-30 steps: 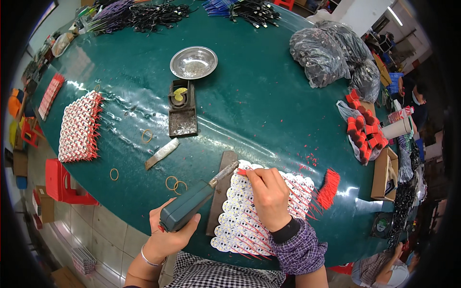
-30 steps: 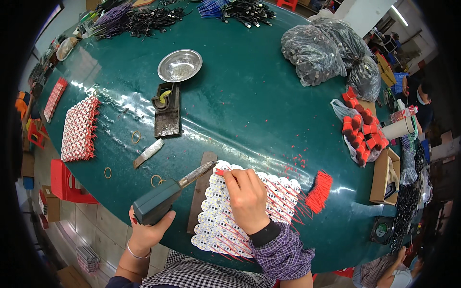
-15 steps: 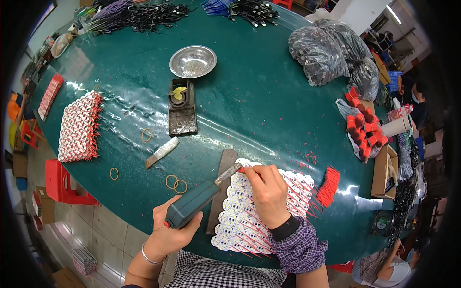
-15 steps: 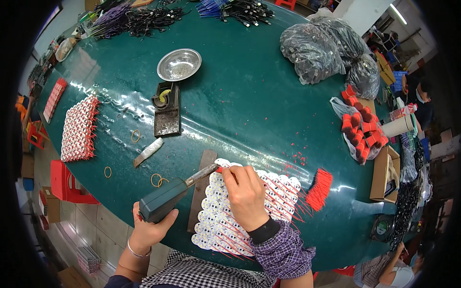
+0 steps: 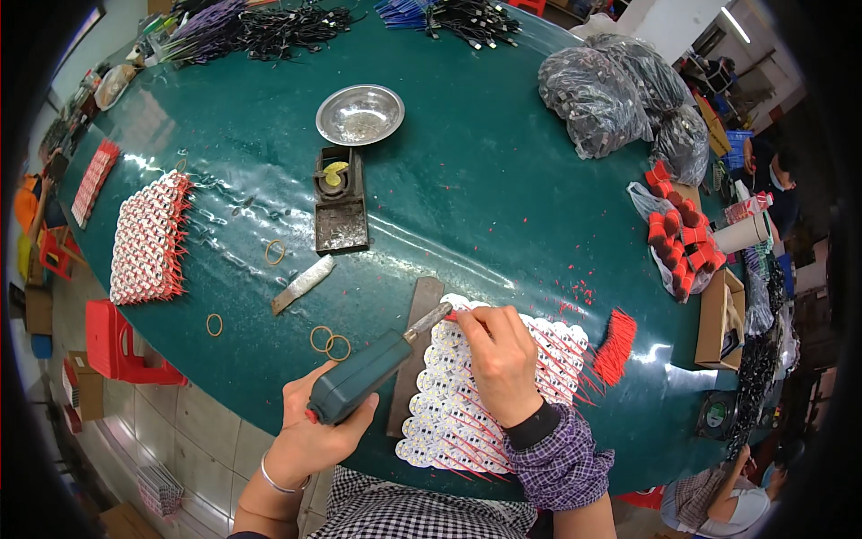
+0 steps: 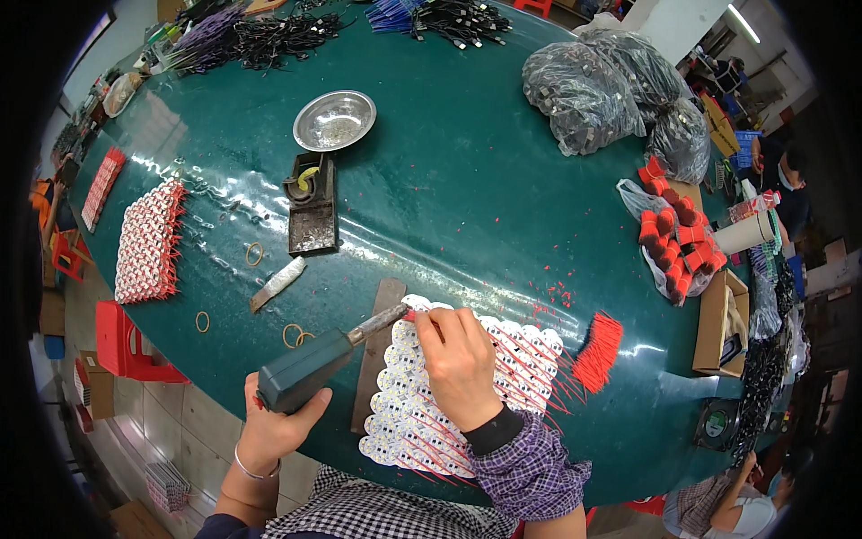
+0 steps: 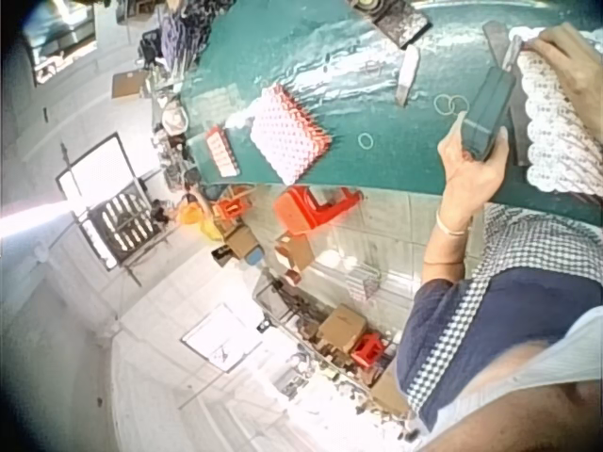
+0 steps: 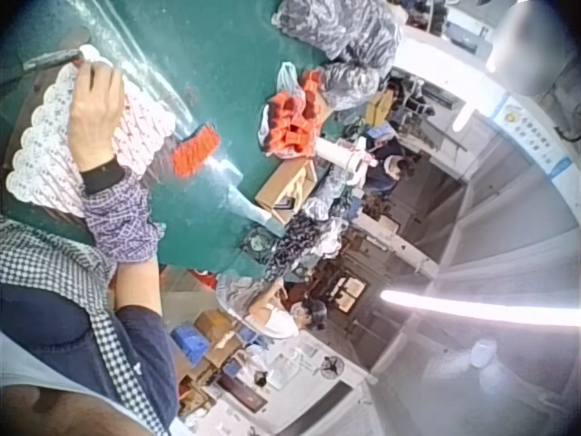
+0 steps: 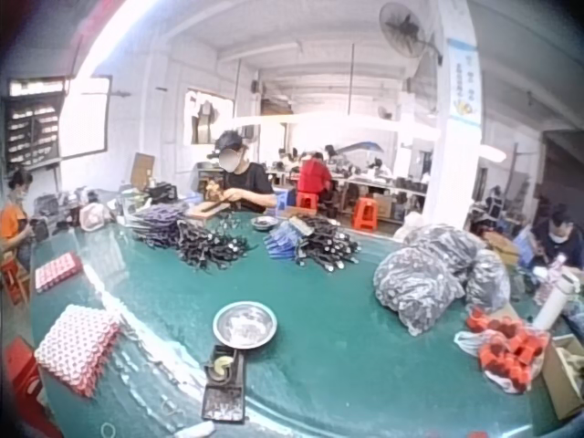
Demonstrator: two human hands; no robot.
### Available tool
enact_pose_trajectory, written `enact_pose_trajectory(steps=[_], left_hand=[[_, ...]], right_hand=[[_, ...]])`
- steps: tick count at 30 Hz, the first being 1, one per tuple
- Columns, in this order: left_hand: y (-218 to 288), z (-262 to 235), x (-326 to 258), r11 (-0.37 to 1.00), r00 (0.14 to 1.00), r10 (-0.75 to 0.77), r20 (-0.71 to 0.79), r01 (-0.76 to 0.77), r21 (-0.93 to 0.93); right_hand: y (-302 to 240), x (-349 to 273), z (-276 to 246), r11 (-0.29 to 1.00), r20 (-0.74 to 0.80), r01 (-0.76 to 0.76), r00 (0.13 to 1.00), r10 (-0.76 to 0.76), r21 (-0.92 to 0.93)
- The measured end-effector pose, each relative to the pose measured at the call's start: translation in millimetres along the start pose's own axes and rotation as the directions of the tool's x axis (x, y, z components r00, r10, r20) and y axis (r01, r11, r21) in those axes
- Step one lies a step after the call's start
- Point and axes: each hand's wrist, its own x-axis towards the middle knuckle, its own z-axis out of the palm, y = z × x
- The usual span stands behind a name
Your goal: The person solders electrical wires onto an LED panel array using a soldering iron.
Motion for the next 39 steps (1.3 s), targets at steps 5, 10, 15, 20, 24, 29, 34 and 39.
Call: enact_pose_trajectory(steps=[5,10,15,20,24,29,34,39], left_hand=[[-6.2,2.4,-8.1,0.985,0.972,0.17,-0.165,-0.172,-0.002],[-4.6,4.0,-14.3,0.989,0.977,0.096,-0.193,-0.116,-0.094],[-5.9,4.7,-18.3,0.988,0.967,0.142,-0.212,-0.151,-0.029],[-6.0,4.1,-21.3,0.989,0.976,0.12,-0.181,-0.134,-0.066],[-14.2,6.7,-24.6,0.986,0.966,0.165,-0.197,-0.166,0.011],[-3.5,4.8,-23.1,0.981,0.996,-0.029,-0.089,0.012,-0.191],[-7.9,6.3,-24.0,0.99,0.998,-0.007,-0.06,-0.001,-0.138],[-8.7,7.0,-24.0,0.997,0.999,0.011,-0.034,-0.014,-0.082]], right_hand=[[-1.0,0.7,-1.7,1.0,-0.001,-0.004,1.0,0.004,0.001],[-1.0,0.3,-0.2,1.0,-0.012,0.013,1.0,-0.013,-0.012],[-5.0,3.6,-13.2,0.999,-0.062,0.049,0.997,-0.05,-0.024],[-8.2,-9.8,-30.6,0.999,0.049,0.034,0.998,-0.033,-0.012],[-7.7,-18.2,-25.2,0.999,0.035,0.026,0.999,-0.027,0.033],[-8.7,-21.1,-22.9,0.999,0.023,-0.011,1.0,0.011,0.042],[-9.0,-21.7,-21.1,0.999,0.021,-0.006,1.0,0.006,0.035],[-9.2,-22.1,-21.0,0.999,0.019,-0.014,1.0,0.014,0.03]])
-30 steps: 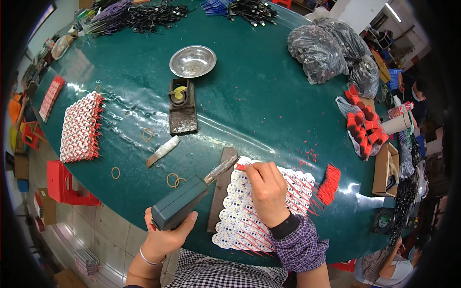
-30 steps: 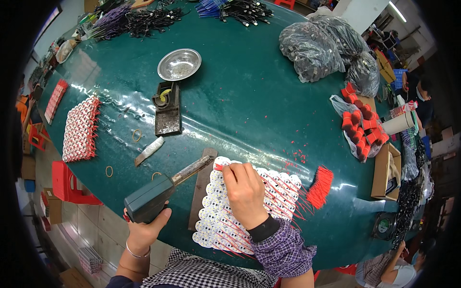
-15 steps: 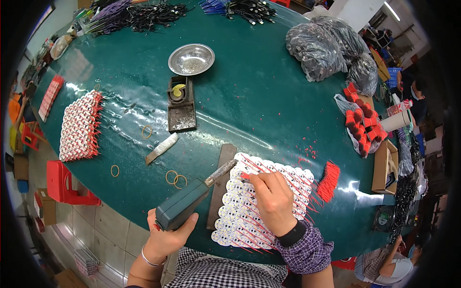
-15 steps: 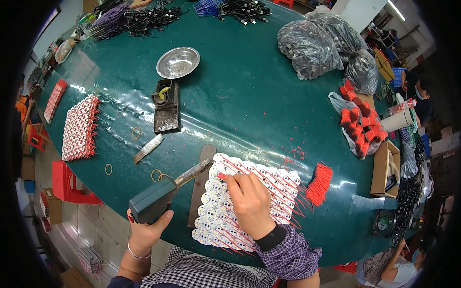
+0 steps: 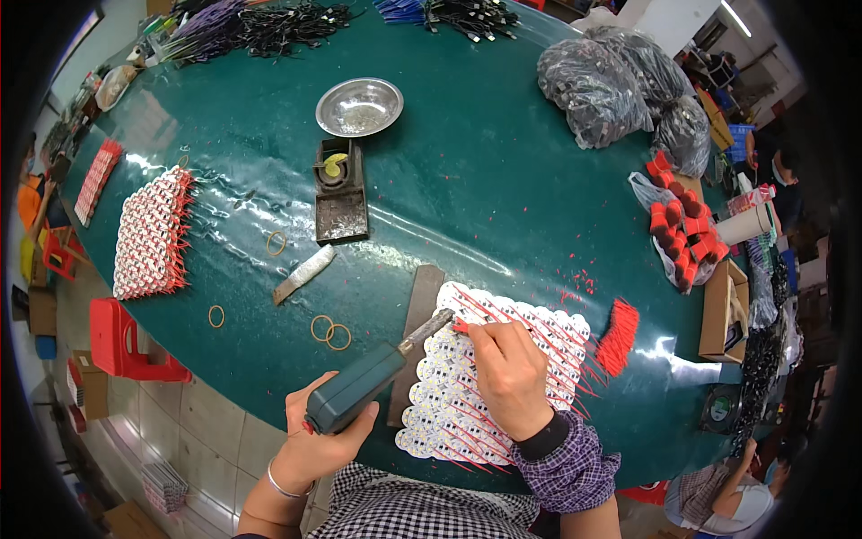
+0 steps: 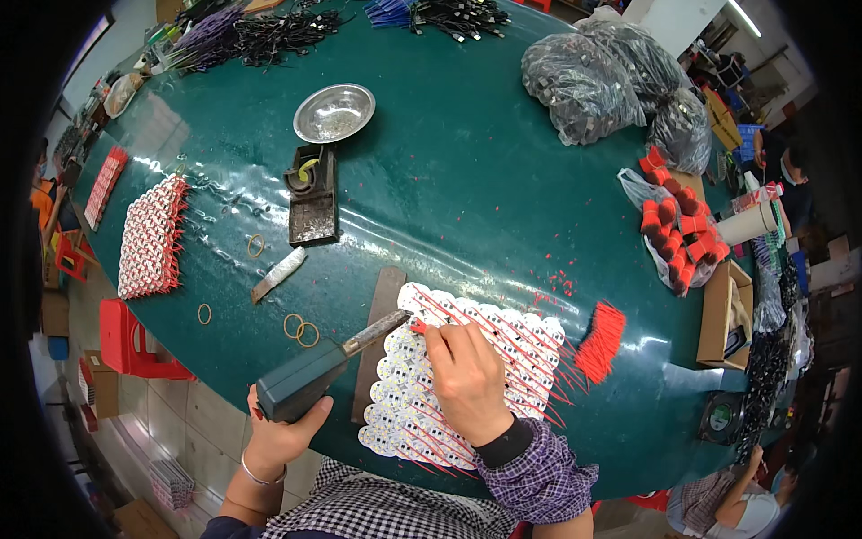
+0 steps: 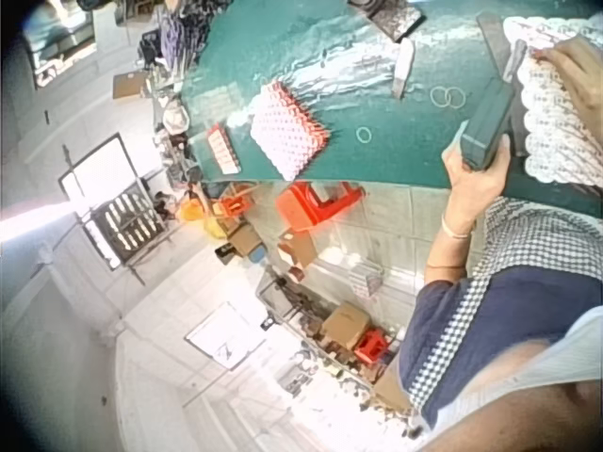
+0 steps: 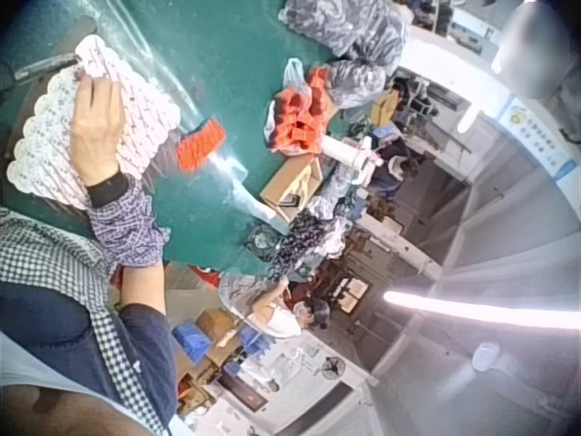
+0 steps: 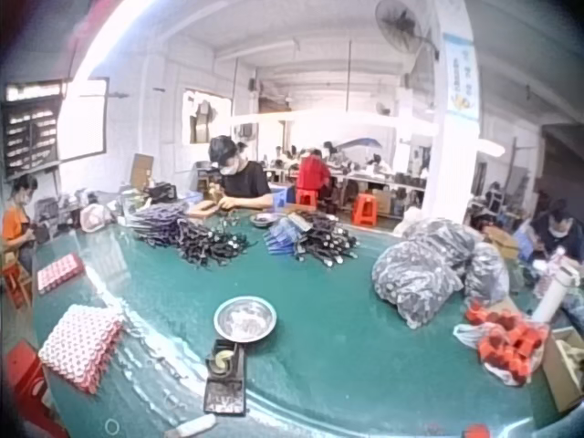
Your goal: The person solders electrical wires onto an LED panel array using a soldering iron.
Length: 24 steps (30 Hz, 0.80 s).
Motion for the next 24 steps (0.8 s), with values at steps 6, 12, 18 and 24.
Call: enact_pose_trajectory(steps=[6,12,18,24], left_hand=[[-2.5,0.3,-0.3,0.999,1.0,-0.001,0.014,0.0,0.043],[-3.8,0.0,-0.5,0.997,1.0,0.012,0.014,-0.013,0.072],[-3.4,-0.1,-1.0,0.989,0.997,0.067,0.024,-0.069,0.13],[-10.4,-3.6,-9.1,0.996,0.99,0.086,-0.116,-0.087,-0.003]], right_hand=[[-0.1,-0.1,-0.1,1.0,0.006,-0.003,1.0,0.003,0.015],[0.5,-1.0,1.0,1.0,0.003,0.003,1.0,-0.003,0.022],[0.9,-0.5,0.5,1.0,0.009,0.016,1.0,-0.016,0.002],[1.9,-2.2,2.2,0.999,-0.007,0.021,1.0,-0.021,-0.026]])
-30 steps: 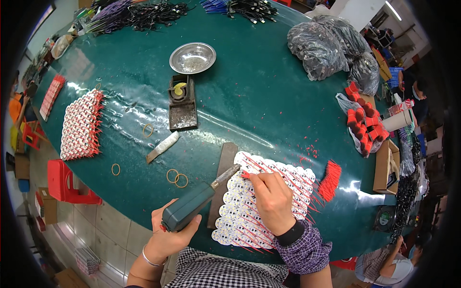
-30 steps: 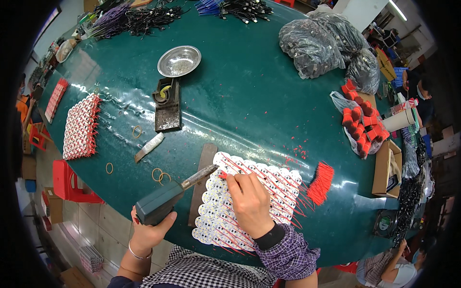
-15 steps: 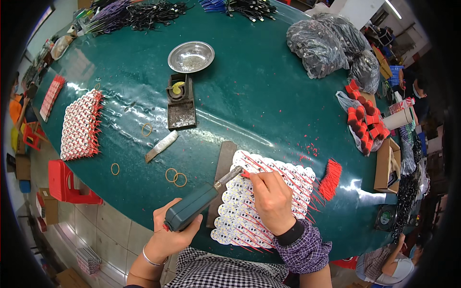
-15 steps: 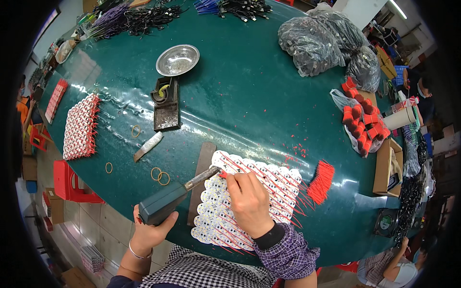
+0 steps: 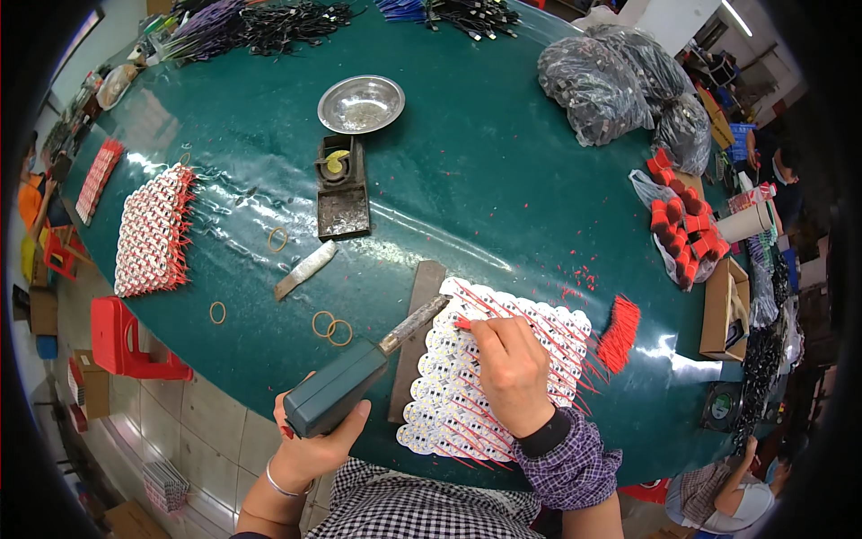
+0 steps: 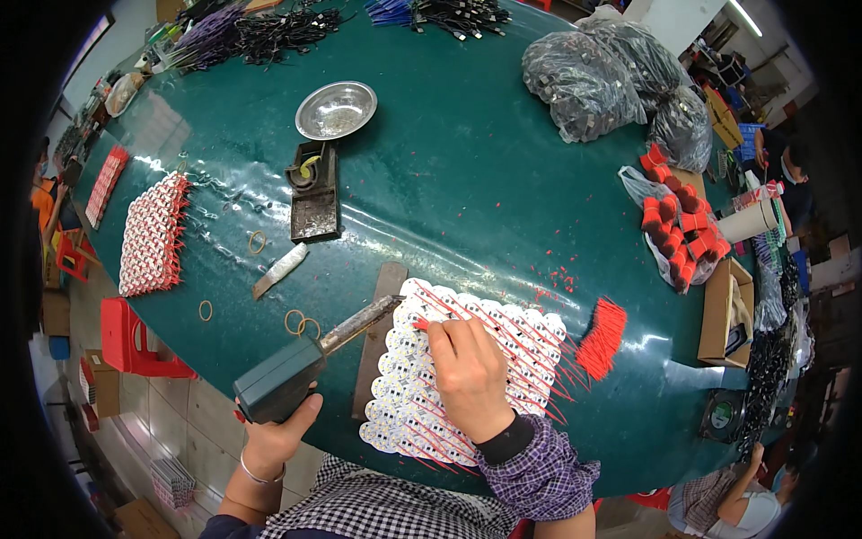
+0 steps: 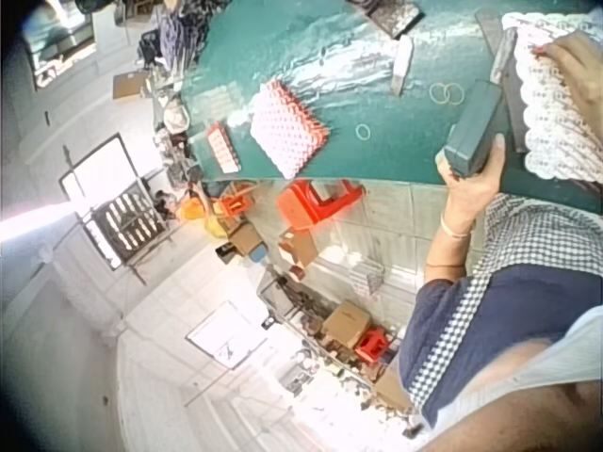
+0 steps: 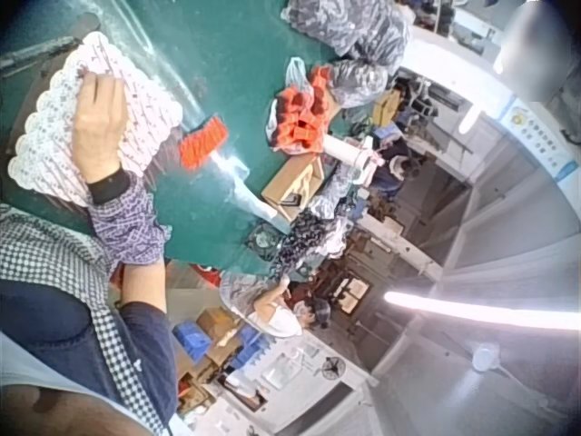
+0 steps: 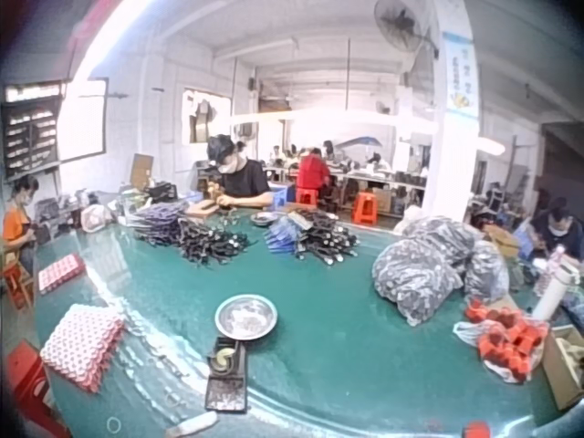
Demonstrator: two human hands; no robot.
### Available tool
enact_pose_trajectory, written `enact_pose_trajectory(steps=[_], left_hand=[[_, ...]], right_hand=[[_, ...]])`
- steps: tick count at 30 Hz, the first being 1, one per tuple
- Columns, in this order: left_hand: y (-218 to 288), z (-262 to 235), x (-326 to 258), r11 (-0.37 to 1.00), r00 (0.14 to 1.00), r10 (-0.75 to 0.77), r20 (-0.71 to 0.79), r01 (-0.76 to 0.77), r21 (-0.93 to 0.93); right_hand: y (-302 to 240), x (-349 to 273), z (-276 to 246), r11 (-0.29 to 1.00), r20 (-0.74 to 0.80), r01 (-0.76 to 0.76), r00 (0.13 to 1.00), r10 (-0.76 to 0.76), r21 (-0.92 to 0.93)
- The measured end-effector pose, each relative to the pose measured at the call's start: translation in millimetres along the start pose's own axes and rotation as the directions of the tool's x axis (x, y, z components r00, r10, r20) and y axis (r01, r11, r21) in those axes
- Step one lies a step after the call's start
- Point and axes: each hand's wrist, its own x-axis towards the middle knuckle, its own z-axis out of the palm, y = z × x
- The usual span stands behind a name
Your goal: The person solders electrical wires onto an LED panel array using a soldering iron.
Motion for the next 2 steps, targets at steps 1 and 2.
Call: enact_pose_trajectory(steps=[1,2], left_hand=[[0.4,-0.4,0.4,1.0,1.0,0.012,-0.007,-0.012,0.009],[1.9,-1.0,1.5,1.0,1.0,0.024,-0.014,-0.024,0.017]], right_hand=[[-0.6,0.2,-0.8,1.0,0.001,-0.005,1.0,0.005,-0.012],[-0.9,0.4,-1.3,1.0,0.002,-0.004,1.0,0.004,-0.014]])
